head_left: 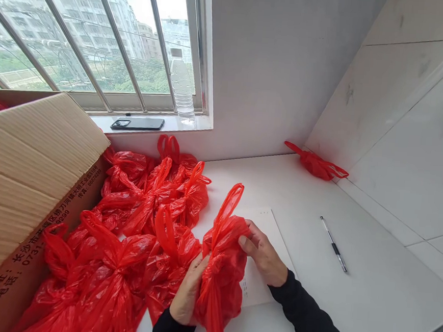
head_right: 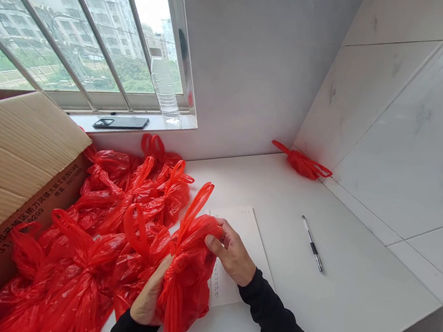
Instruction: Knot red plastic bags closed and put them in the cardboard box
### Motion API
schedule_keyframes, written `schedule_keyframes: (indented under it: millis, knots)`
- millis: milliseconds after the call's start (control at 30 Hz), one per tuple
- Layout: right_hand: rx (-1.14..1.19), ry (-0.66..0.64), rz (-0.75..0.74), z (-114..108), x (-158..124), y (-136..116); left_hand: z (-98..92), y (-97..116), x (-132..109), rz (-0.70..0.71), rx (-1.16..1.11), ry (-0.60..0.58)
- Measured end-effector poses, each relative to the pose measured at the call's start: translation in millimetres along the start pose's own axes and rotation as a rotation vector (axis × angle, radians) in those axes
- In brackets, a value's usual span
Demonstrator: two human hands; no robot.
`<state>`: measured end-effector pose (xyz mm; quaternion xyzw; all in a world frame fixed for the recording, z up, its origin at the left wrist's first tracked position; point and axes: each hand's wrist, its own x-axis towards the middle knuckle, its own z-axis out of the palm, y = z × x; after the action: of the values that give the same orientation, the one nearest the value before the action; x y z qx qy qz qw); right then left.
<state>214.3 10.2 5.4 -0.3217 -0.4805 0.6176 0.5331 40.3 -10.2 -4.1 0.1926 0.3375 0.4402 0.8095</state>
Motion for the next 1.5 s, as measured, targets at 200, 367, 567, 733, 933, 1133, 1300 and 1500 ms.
schedule_keyframes:
  millis: [200,367,567,733,933,1133,1300,1500]
  knots:
    - [0.007,0.048,-0.026,-1.4,1.5,5.1,-1.5,-0.3,-2.7,-0.081,-0.010,0.112]
    - [0.065,0.034,-0.007,-0.1,-0.3,3.5,5.9,4.6,-8.3,-0.091,-0.118,0.113]
    - [0.064,-0.048,0.139,-4.4,-0.7,6.4,1.2,11.5,-11.1,-0.103,-0.178,0.042]
    - [0.092,0.051,0.093,-6.0,1.0,8.0,-3.2,14.8,-14.1,-0.063,-0.103,0.085]
    - [0.177,0.054,0.125,-4.9,0.0,3.8,0.6,9.5,-11.1,0.114,-0.075,0.060]
    - [0.137,-0.089,0.189,-3.5,-1.1,4.4,2.2,5.2,-6.4,0.155,-0.017,0.040]
    - [0.129,-0.020,0.127,-2.2,0.5,3.8,8.4,7.2,-9.1,0.145,0.007,0.085]
    - [0.082,-0.072,0.182,-7.0,-1.8,4.3,11.5,13.5,-15.8,0.202,-0.064,0.089]
